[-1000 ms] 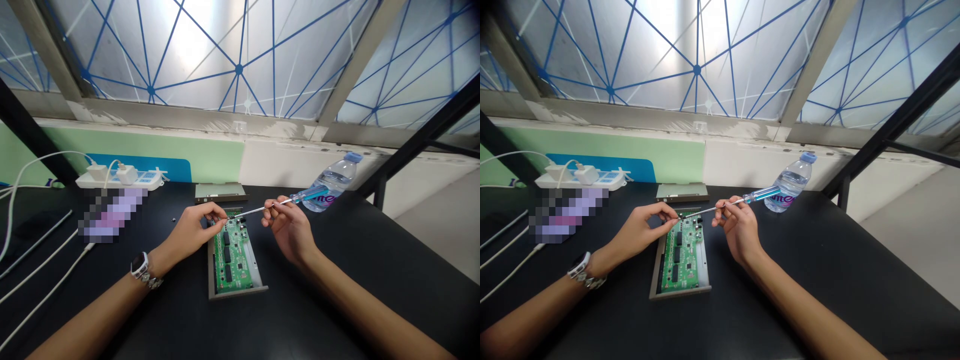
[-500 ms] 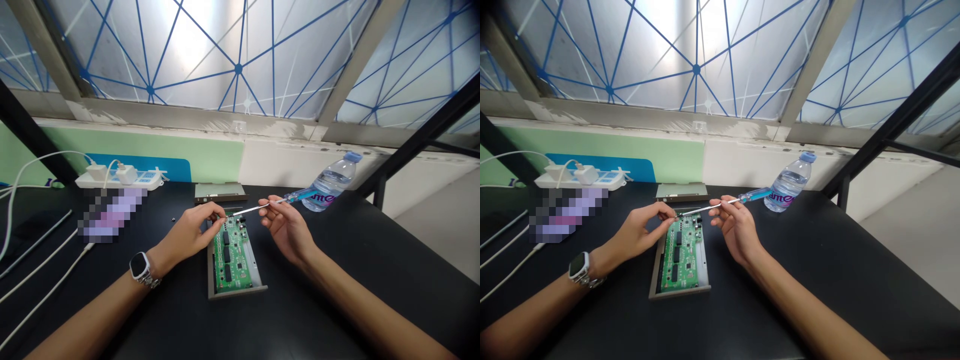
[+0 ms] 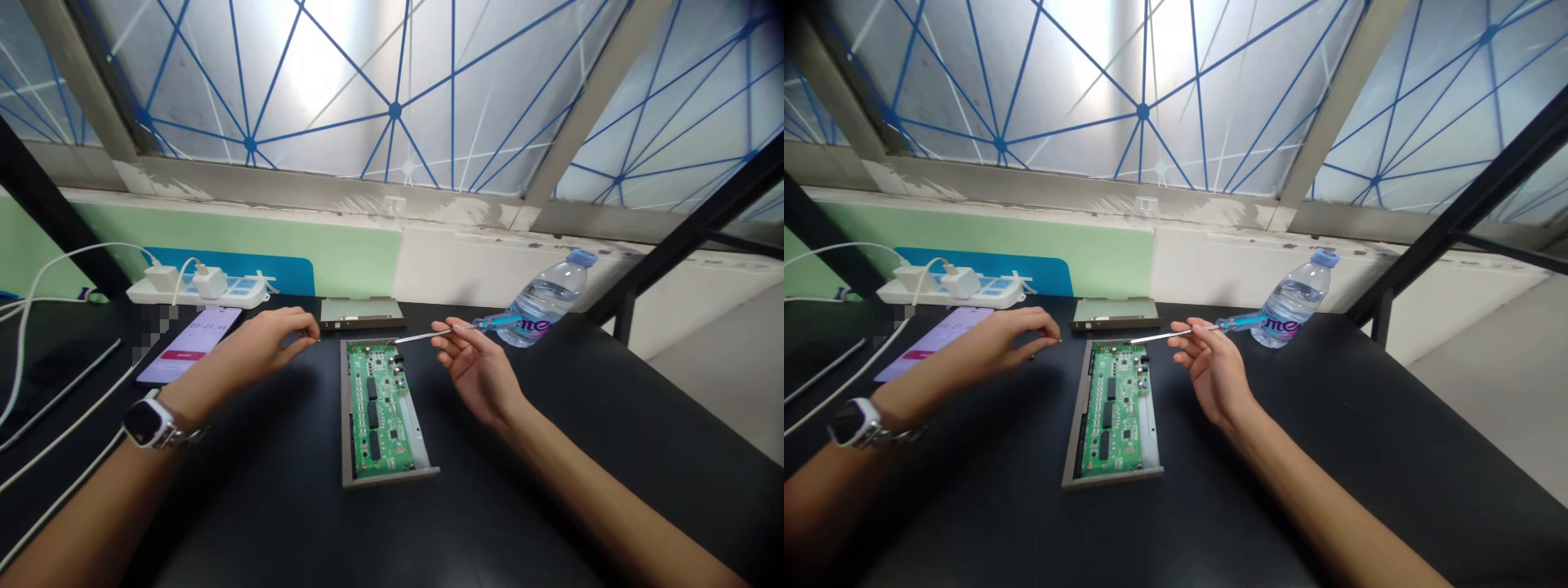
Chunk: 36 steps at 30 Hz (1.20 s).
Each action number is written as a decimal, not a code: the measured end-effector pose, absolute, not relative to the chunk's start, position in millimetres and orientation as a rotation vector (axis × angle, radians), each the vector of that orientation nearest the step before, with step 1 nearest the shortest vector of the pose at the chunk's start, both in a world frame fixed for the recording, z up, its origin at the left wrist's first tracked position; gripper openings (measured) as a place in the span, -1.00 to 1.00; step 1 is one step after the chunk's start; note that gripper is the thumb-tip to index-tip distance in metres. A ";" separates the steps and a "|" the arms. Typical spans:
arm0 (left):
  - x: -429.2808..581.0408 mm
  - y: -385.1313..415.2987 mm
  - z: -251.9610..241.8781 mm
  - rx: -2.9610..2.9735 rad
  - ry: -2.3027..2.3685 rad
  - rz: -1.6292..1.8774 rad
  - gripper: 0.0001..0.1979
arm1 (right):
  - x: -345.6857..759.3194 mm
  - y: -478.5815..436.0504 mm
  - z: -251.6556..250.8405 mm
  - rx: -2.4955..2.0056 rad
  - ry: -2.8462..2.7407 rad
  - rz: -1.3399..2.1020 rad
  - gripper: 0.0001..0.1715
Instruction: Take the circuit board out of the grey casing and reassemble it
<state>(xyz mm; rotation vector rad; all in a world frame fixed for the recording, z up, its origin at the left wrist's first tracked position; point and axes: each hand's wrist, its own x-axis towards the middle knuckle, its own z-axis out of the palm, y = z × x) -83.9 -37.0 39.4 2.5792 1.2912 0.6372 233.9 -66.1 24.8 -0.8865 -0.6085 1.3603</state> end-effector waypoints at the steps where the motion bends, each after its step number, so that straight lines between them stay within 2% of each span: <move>1: -93.0 -33.0 38.8 2.552 1.348 0.563 -0.85 | 233.7 -66.5 24.1 -0.883 -0.633 1.365 -0.83; 8: -116.7 -24.7 26.4 2.367 1.560 0.330 -0.85 | 231.6 -68.1 20.8 -0.874 -0.717 1.381 -0.79; 21: -110.3 -28.4 27.1 2.226 1.592 0.335 -0.73 | 230.1 -69.5 19.2 -0.885 -0.751 1.422 -0.79; 30: -104.3 -25.5 25.5 2.180 1.637 0.344 -0.81 | 227.9 -70.0 19.0 -0.891 -0.746 1.436 -0.79; 36: -101.3 -26.6 29.2 2.172 1.681 0.298 -0.77 | 227.8 -71.5 18.1 -0.890 -0.754 1.443 -0.80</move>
